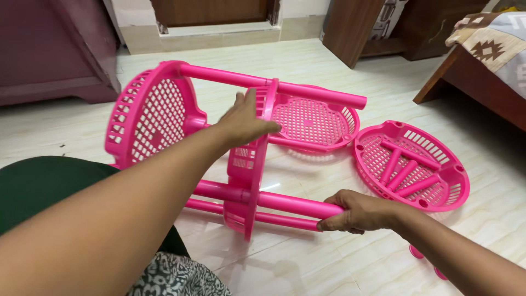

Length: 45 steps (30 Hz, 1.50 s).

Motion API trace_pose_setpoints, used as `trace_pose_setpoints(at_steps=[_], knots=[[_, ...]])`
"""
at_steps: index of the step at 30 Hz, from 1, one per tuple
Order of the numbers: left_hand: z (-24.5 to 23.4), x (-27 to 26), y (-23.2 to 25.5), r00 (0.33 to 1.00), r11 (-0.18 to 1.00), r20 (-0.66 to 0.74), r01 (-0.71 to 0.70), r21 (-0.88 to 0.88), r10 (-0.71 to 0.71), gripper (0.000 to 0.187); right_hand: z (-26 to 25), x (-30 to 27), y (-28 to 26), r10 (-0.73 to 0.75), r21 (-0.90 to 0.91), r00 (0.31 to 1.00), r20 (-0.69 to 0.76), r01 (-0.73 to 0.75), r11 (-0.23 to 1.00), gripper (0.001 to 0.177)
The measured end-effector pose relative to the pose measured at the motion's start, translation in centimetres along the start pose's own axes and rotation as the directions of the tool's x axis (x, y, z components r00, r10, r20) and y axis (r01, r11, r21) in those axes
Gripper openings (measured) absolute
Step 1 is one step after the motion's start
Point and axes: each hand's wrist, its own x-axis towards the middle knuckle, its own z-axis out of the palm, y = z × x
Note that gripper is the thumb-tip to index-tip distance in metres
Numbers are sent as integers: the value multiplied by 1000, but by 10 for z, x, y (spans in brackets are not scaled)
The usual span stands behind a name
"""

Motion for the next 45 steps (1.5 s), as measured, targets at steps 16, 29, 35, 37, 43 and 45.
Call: trace_pose_setpoints(at_steps=[16,29,35,37,43,45], knots=[[16,-103,-20,908,893,417,-223,390,45,76,-29,-20,16,96,-86,989,-115,-106,991,45],[18,-86,-18,933,860,351,-240,451,76,95,-26,-19,18,-113,-430,886,-451,-105,897,23],[3,-85,-2,895,945,446,-132,301,-17,88,-54,-11,16,102,-156,992,-77,-113,981,38],[1,-85,5,888,945,452,-71,320,-86,96,-60,-9,16,160,-194,982,-101,-177,965,37],[5,-89,10,953,927,286,-11,374,-103,109,-34,-13,13,-67,-368,879,-472,-128,921,29],[5,-88,8,950,928,289,1,373,-117,109,-24,-15,15,-110,-457,825,-555,-192,868,27]])
